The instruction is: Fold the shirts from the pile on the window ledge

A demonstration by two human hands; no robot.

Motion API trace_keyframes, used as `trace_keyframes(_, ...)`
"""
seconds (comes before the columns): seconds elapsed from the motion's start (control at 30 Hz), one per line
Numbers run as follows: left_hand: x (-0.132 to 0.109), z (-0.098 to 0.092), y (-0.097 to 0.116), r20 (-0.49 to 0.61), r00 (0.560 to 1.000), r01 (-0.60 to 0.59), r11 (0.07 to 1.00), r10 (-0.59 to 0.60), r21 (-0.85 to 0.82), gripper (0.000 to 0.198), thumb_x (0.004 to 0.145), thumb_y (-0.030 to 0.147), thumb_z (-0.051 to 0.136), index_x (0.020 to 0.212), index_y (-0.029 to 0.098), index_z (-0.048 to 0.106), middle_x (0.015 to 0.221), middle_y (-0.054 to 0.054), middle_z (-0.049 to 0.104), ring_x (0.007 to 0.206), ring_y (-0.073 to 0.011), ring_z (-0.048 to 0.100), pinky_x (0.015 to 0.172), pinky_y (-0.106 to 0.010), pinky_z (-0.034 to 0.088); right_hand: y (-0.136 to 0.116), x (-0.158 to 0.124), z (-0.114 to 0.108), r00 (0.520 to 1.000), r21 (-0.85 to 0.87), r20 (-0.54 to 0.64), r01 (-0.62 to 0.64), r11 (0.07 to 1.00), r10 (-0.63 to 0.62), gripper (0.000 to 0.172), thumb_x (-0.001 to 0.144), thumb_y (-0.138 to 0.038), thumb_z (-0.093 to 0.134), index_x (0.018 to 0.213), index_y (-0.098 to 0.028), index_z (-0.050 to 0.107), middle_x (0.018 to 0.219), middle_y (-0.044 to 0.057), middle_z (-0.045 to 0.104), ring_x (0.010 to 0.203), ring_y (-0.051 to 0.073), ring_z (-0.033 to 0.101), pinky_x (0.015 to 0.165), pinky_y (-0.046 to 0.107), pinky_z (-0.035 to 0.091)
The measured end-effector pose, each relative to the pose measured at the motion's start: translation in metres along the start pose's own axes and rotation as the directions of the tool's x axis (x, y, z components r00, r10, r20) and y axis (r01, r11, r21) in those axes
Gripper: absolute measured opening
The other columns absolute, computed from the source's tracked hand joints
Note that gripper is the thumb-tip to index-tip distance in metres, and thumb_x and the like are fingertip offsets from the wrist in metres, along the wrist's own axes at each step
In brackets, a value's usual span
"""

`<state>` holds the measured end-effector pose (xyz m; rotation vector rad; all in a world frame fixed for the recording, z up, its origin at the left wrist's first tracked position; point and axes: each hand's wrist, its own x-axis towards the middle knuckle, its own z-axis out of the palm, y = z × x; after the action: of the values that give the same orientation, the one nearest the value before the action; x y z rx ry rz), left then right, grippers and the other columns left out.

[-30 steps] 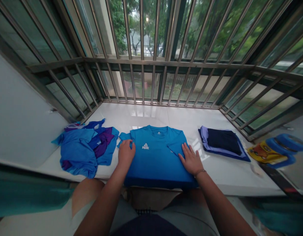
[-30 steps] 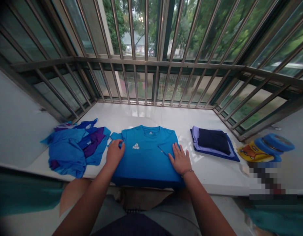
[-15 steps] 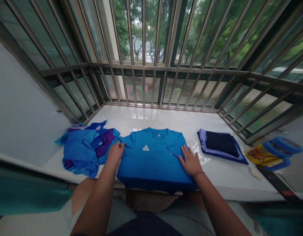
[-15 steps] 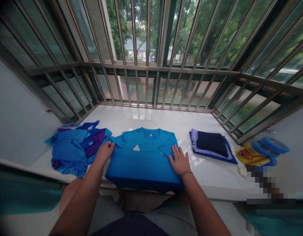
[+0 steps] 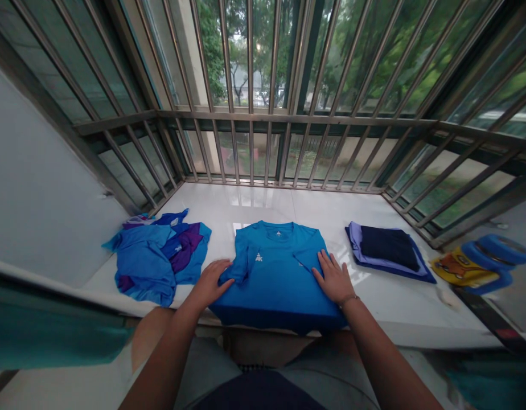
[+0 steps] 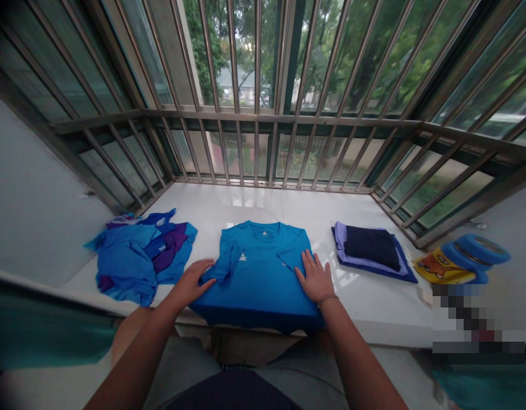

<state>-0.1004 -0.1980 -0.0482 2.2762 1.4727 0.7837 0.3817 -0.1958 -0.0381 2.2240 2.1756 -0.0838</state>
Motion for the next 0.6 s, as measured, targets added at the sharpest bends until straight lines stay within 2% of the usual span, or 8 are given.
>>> trace_keyframes(0.07, 0.002, -0.004, -0.002, 0.014, 1.000, -0.008, 0.999, 0.008, -0.039, 0.046, 0.093, 0.027, 0.065, 0.138, 0.026, 0.071, 0.147, -0.011, 0.071, 0.140, -0.0307, 0.063, 0.125, -0.053, 0.047, -0.006, -0.001, -0.008, 1.000, -0.006, -0.016, 0.011, 1.000, -0.011, 0.067, 0.113, -0.050, 0.029, 0.174, -0.022, 0.034, 0.182, 0.010, 0.025, 0.169, 0.035, 0.019, 0.129, 0.073, 0.021)
trace_keyframes(0.13, 0.004, -0.008, -0.004, 0.032, 0.999, -0.002, 0.997, 0.004, -0.080, 0.054, 0.087, 0.020, 0.060, 0.139, 0.025, 0.071, 0.147, -0.010, 0.071, 0.141, -0.0292, 0.063, 0.126, -0.051, 0.047, -0.022, -0.006, -0.019, 0.994, -0.009, -0.088, 0.065, 0.998, -0.066, 0.063, 0.112, -0.042, 0.034, 0.171, -0.022, 0.040, 0.181, 0.011, 0.028, 0.169, 0.036, 0.018, 0.130, 0.075, 0.016)
trace_keyframes(0.23, 0.006, -0.008, -0.009, 0.035, 0.999, 0.024, 0.992, -0.020, -0.125, 0.059, 0.082, 0.018, 0.057, 0.139, 0.023, 0.071, 0.145, -0.009, 0.073, 0.139, -0.0285, 0.064, 0.125, -0.051, 0.048, -0.071, -0.016, -0.033, 0.954, 0.046, -0.152, 0.270, 0.962, -0.260, 0.056, 0.110, -0.029, 0.041, 0.164, -0.026, 0.052, 0.175, 0.010, 0.042, 0.164, 0.034, 0.032, 0.133, 0.070, 0.014)
trace_keyframes(0.33, 0.006, -0.004, -0.012, -0.024, 0.996, 0.079, 0.986, -0.084, -0.149, 0.044, 0.087, 0.022, 0.056, 0.127, 0.024, 0.075, 0.135, -0.008, 0.077, 0.132, -0.0279, 0.069, 0.121, -0.050, 0.051, -0.138, -0.023, -0.037, 0.843, 0.205, -0.081, 0.535, 0.819, -0.531, 0.057, 0.105, -0.021, 0.051, 0.160, -0.030, 0.056, 0.170, 0.010, 0.050, 0.147, 0.028, 0.055, 0.127, 0.053, 0.039)
trace_keyframes(0.4, 0.006, -0.002, -0.010, -0.074, 0.989, 0.112, 0.981, -0.125, -0.160, 0.034, 0.093, 0.027, 0.056, 0.119, 0.025, 0.076, 0.128, -0.008, 0.079, 0.127, -0.0275, 0.071, 0.118, -0.050, 0.053, -0.180, -0.021, -0.036, 0.773, 0.270, -0.072, 0.623, 0.734, -0.630, 0.062, 0.102, -0.017, 0.055, 0.163, -0.032, 0.052, 0.170, 0.009, 0.049, 0.140, 0.026, 0.060, 0.116, 0.042, 0.051)
trace_keyframes(0.43, 0.006, -0.002, -0.009, -0.092, 0.986, 0.122, 0.979, -0.139, -0.164, 0.031, 0.094, 0.028, 0.056, 0.117, 0.024, 0.077, 0.126, -0.008, 0.080, 0.125, -0.0272, 0.071, 0.117, -0.049, 0.054, -0.198, -0.018, -0.035, 0.765, 0.276, -0.076, 0.633, 0.724, -0.640, 0.062, 0.103, -0.016, 0.055, 0.162, -0.032, 0.052, 0.168, 0.009, 0.051, 0.137, 0.026, 0.063, 0.111, 0.040, 0.054)
trace_keyframes(0.5, 0.006, -0.005, -0.004, -0.106, 0.984, 0.126, 0.978, -0.144, -0.164, 0.030, 0.095, 0.026, 0.055, 0.115, 0.024, 0.076, 0.125, -0.009, 0.079, 0.122, -0.0266, 0.072, 0.114, -0.049, 0.055, -0.226, -0.009, -0.037, 0.783, 0.265, -0.081, 0.613, 0.744, -0.617, 0.048, 0.105, -0.016, 0.054, 0.151, -0.028, 0.063, 0.160, 0.010, 0.058, 0.125, 0.024, 0.068, 0.104, 0.036, 0.057)
trace_keyframes(0.6, 0.006, -0.010, 0.002, -0.075, 0.992, 0.087, 0.986, -0.099, -0.140, 0.036, 0.088, 0.020, 0.059, 0.119, 0.024, 0.076, 0.126, -0.009, 0.079, 0.122, -0.0270, 0.071, 0.115, -0.049, 0.055, -0.248, 0.002, -0.044, 0.819, 0.273, -0.099, 0.569, 0.776, -0.566, 0.026, 0.110, -0.021, 0.052, 0.123, -0.021, 0.074, 0.141, 0.012, 0.067, 0.113, 0.023, 0.070, 0.098, 0.034, 0.057)
